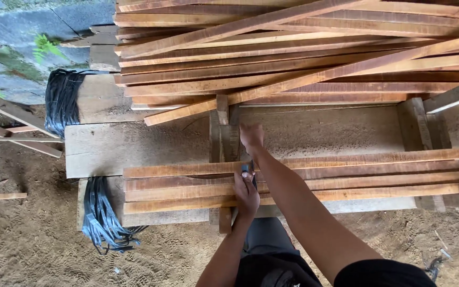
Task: The recorder aligns a set of thin wooden strips and prepares to secure them with a plastic tie.
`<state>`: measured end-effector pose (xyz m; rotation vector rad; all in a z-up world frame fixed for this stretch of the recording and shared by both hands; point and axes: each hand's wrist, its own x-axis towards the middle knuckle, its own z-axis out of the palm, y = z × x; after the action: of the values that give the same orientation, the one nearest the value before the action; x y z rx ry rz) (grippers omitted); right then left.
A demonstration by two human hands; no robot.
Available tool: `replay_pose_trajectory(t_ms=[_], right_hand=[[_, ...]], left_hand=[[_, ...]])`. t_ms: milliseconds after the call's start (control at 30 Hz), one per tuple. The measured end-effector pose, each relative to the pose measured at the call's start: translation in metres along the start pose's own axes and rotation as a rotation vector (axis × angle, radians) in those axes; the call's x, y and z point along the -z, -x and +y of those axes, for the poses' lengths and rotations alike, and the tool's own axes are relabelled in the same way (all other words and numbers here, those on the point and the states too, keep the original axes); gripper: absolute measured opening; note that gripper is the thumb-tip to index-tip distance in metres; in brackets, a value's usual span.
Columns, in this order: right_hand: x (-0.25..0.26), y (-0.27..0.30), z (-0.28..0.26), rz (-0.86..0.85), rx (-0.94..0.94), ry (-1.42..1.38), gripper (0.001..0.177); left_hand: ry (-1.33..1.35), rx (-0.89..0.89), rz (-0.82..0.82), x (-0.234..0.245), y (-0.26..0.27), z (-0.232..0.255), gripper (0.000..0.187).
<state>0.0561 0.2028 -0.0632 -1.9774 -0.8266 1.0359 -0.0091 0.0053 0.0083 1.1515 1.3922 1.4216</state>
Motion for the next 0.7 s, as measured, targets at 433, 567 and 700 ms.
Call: replay_pose_trajectory(t_ms=[433,567,700], right_hand=[[-0.018,-0.055,0.049,-0.003,-0.117,0.223,0.041],[-0.001,-0.017,0.015,0.036,-0.061,0.067,0.031],[0.019,0.010,-0.017,-0.007,-0.074,0.045,0.034]], left_hand=[[-0.032,0.052,-0.152,0.006,-0.013,0.040,0.029],[0.249,0.458,-0.089,-0.010,-0.020,0.019,0.056],[0.539,0.521,0.125,-0.014,-0.031,0.082,0.025]])
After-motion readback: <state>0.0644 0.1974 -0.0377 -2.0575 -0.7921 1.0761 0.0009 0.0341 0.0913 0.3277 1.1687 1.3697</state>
